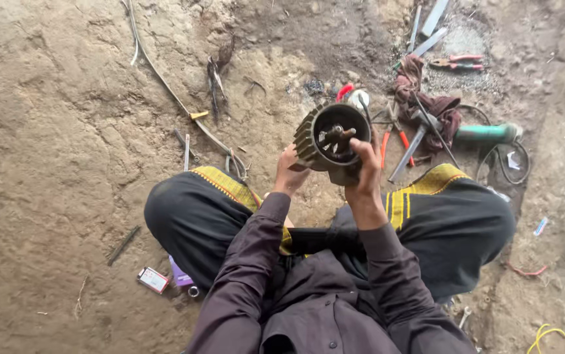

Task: The person sits on the ground and uses a screwdriver and a metal rod to manipulate the internal components of a cylindrical electrical part. They repeatedly probe, scrape, and adjust the interior, then lift the part to inspect it before continuing the work.

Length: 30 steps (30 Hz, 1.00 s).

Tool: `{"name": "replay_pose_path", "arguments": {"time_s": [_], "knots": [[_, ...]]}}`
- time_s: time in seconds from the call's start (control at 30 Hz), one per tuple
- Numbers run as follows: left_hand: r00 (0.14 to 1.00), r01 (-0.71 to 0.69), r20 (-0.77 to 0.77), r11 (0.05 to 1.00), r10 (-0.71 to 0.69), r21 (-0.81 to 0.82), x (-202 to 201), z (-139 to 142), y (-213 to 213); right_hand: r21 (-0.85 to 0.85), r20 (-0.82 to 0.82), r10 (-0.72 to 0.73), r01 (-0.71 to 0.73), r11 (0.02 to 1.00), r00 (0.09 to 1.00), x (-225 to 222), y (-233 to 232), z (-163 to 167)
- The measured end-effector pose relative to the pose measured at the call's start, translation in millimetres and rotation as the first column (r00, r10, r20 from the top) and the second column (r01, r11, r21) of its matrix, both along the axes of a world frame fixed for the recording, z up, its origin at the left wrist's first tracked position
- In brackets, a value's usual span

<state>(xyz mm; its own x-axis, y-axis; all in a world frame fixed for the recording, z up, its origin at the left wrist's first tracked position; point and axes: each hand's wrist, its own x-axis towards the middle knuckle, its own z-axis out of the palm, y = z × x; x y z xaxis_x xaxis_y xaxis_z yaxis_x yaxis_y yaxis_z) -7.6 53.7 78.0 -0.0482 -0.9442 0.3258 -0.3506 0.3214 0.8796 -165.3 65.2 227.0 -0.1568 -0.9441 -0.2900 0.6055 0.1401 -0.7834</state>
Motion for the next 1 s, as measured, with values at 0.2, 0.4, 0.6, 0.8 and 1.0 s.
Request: {"name": "replay_pose_path", "arguments": {"time_s": [0.2, 0.4, 0.6, 0.8, 1.0], "knots": [[0.991, 0.077, 0.036, 0.782, -0.125, 0.619, -20.9, -28.0, -9.9, 0.006, -0.073, 0.040, -0.040, 0.999, 0.997, -12.6, 9.8, 2.3], [0.804, 0.276, -0.593, 0.856, 0.043, 0.437, -41.1, -33.5, 2.6, 0.024, -0.027, 0.027, -0.026, 0.999, 0.999, -5.4, 8.9, 36.9], [0.759, 0.395, -0.644, 0.853, -0.095, 0.341, -70.9, -10.6, 10.0, -0.013, -0.045, -0.082, 0.081, 0.997, 0.996, -25.7, 43.4, 110.2], [0.964, 0.210, -0.241, 0.872, -0.111, 0.441, -58.2, 22.2, -22.1, -0.194, 0.007, 0.013, -0.011, 0.981, 1.000, -28.5, 29.4, 119.2], [0.993, 0.080, -0.115, 0.894, -0.032, 0.441, -27.0, -23.0, -12.3, 0.012, -0.039, 0.014, -0.014, 1.000, 0.999, 11.1, -3.6, 31.3]]}}
